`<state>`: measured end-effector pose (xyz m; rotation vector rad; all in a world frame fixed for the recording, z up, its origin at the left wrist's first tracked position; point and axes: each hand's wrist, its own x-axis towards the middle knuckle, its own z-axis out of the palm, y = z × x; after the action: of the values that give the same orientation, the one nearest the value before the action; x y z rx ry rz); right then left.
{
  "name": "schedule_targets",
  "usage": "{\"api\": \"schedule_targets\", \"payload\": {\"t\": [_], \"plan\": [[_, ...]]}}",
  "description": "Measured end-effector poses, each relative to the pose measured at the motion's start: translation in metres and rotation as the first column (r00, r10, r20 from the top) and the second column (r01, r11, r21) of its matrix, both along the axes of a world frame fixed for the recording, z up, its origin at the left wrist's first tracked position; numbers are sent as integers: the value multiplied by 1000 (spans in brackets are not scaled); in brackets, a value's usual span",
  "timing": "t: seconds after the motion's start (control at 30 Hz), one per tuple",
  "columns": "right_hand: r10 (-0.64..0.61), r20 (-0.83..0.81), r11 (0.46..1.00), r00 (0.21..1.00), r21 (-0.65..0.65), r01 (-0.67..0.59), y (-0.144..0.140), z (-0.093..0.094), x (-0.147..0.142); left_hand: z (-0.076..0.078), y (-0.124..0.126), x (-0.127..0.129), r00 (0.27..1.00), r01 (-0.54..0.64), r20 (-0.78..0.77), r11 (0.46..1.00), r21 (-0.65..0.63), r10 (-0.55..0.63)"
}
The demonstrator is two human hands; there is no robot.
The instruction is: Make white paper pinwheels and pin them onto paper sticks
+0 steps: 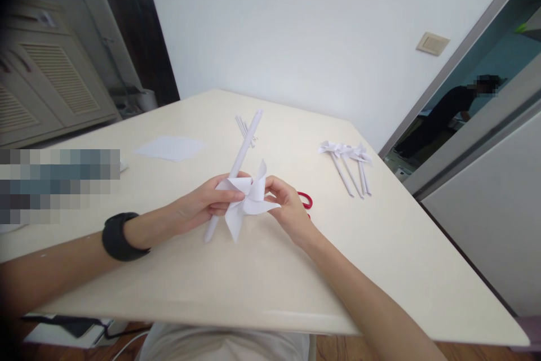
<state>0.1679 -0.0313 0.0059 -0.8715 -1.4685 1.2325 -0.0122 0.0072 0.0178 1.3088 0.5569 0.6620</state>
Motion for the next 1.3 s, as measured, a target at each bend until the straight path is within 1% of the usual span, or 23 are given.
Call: {"api": "schedule_targets", "payload": {"t": [0.13,0.2,0.27,0.3,0.33,0.37,0.43,0.5,0.57,0.63,0.7,0.77,0.83,0.93,1.0,1.07,1.13,1.2,1.27,1.3], "plan": [[-3,76,999,997,34,1,-1,6,0,0,1,0,1000,-27,-16,1000,14,27],[-18,125,1000,992,13,16,0,11,4,-1,1,0,998,-63,-25,998,26,64],[-82,203,996,976,-1,84,1,16,9,-1,1,0,993,-109,-32,993,45,111],[-135,235,991,963,31,131,1,18,11,-1,1,0,990,-133,-37,989,59,136],[-202,259,979,944,95,183,1,21,13,-2,1,0,986,-157,-43,985,76,161],[-274,275,956,922,186,228,0,23,15,-2,1,0,981,-181,-53,979,95,187],[-412,289,873,864,397,283,-4,27,15,-1,1,0,967,-229,-83,964,138,242],[-510,318,770,799,583,259,-9,29,12,-1,-1,1,949,-266,-123,946,183,290],[-580,382,685,719,706,178,-12,28,8,0,-2,2,932,-286,-155,928,241,327],[-643,458,625,615,777,75,-14,23,4,0,-4,3,921,-288,-170,906,310,351],[-687,508,586,520,810,-17,-15,18,0,0,-6,4,912,-286,-176,882,374,371],[-713,523,561,468,825,-68,-14,13,-3,1,-8,5,905,-281,-188,869,407,381],[-724,523,552,450,830,-76,-13,10,-4,2,-9,4,906,-269,-198,869,415,375],[-716,534,570,449,819,-65,-13,9,-4,4,-10,3,918,-252,-189,880,402,349],[-694,549,600,467,798,-46,-13,10,-3,5,-10,2,932,-238,-178,902,359,316],[-659,550,646,513,763,12,-11,11,-1,6,-10,1,953,-209,-153,931,298,262],[-610,522,709,596,696,116,-8,12,2,7,-8,-1,973,-176,-101,950,259,207],[-540,456,783,707,581,224,-4,12,5,8,-7,-2,982,-168,-40,951,260,185],[-430,366,874,825,397,279,1,10,9,10,-6,-3,982,-180,-8,943,279,189],[-360,319,919,877,281,275,3,9,11,12,-6,-3,982,-178,-16,940,290,191]]}}
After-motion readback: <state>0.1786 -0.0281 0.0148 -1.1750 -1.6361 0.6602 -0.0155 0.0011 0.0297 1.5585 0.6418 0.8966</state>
